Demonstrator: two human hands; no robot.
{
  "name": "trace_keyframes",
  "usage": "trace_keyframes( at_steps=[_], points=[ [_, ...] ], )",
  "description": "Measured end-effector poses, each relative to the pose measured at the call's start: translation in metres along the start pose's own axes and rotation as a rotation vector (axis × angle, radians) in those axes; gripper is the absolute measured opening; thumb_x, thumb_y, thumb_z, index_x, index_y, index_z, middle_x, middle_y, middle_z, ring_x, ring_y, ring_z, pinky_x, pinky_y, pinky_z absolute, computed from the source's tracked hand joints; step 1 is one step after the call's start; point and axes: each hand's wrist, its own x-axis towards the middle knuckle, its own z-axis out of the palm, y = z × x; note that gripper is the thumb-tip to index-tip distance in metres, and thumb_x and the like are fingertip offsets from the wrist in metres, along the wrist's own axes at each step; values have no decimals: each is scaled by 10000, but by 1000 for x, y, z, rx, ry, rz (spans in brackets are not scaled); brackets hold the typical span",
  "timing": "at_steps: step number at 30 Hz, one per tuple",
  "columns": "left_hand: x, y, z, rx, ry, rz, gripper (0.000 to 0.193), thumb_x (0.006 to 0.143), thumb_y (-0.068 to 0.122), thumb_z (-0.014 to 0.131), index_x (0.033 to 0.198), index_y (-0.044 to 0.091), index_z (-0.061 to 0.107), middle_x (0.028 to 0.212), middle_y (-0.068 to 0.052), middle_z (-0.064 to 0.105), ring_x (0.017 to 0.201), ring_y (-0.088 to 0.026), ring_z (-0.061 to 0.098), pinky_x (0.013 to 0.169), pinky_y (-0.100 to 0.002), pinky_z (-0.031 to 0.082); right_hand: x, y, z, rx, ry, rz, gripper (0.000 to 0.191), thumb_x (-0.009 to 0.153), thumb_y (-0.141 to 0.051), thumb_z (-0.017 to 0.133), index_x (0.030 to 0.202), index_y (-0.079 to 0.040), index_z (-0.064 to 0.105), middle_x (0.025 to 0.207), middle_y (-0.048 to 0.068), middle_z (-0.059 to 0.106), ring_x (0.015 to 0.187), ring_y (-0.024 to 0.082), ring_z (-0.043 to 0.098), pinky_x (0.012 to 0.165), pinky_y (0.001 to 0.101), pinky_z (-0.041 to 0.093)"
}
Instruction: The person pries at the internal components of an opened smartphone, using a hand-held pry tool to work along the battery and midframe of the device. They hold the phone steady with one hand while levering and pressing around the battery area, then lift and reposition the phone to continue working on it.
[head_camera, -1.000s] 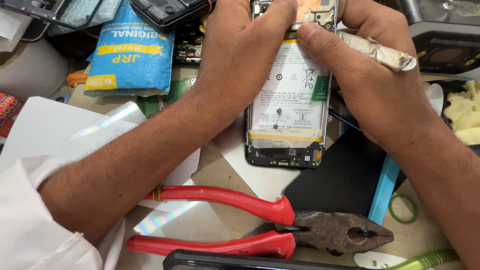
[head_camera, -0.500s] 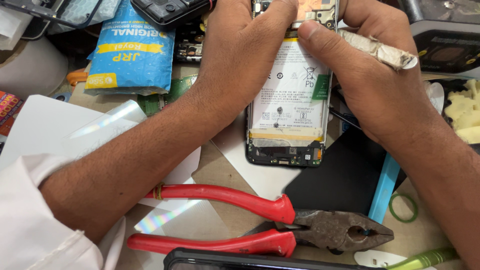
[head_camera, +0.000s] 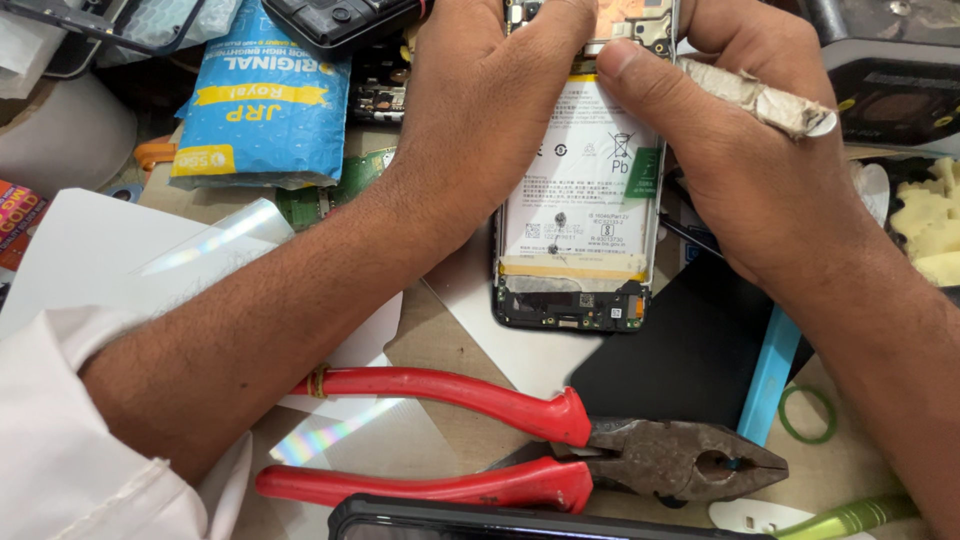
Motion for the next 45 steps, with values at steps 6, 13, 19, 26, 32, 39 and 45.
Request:
trace_keyframes(
  at_steps=[6, 13, 19, 26, 32, 39, 45],
  points=[
    [0, 1, -1, -30, -36, -2, 298, 1009, 306, 545, 896, 48, 640, 708, -27, 716, 598, -89, 753, 515, -241, 631, 0, 1, 0, 1, -2, -3, 182, 1069, -158, 577, 1142, -7, 647, 1005, 64, 722, 873, 74, 713, 759, 245, 627],
    [1, 0, -1, -22, -34, -24, 298, 999, 303, 545, 884, 46, 640, 692, -20, 716, 583, -83, 755, 504, -241, 637, 1, 0, 0, -18, -3, -3, 180, 1068, -167, 576, 1131, -13, 644, 987, 63, 721, 857, 78, 718, 740, 245, 631],
    [2, -1, 1, -39, -1, 17, 301, 1007, 285, 562, 877, 31, 656, 714, -15, 716, 615, -89, 740, 529, -249, 607, 0, 0, 0, 16, -15, -6, 180, 1077, -170, 575, 1135, -14, 644, 997, 60, 719, 867, 78, 718, 746, 246, 630],
    [0, -2, 0, -25, -26, 9, 311, 1017, 303, 551, 883, 39, 648, 709, -18, 708, 602, -84, 740, 516, -247, 608, -1, -1, 0, -43, 0, 7, 190, 1066, -181, 573, 1118, -16, 652, 980, 60, 719, 843, 76, 706, 726, 249, 615],
    [0, -1, -1, 2, -24, -4, 318, 1019, 317, 547, 889, 47, 654, 708, -13, 718, 606, -81, 754, 525, -242, 623, 0, 0, -1, -18, -19, -18, 191, 1080, -177, 570, 1136, -8, 640, 995, 69, 718, 865, 81, 720, 741, 252, 632],
    [0, -1, 1, -12, 1, -1, 314, 1008, 311, 556, 891, 39, 660, 717, -18, 722, 607, -82, 749, 527, -245, 620, 0, 1, 0, -10, -6, -7, 190, 1070, -167, 571, 1148, -8, 639, 1004, 70, 719, 878, 82, 721, 759, 251, 637],
    [0, 0, 1, -39, 5, 4, 288, 998, 287, 567, 909, 32, 666, 749, -27, 729, 639, -83, 746, 549, -252, 618, 0, 0, 0, -23, -4, -12, 200, 1073, -176, 576, 1153, -5, 642, 1005, 72, 721, 884, 84, 720, 768, 252, 634]
  ],
)
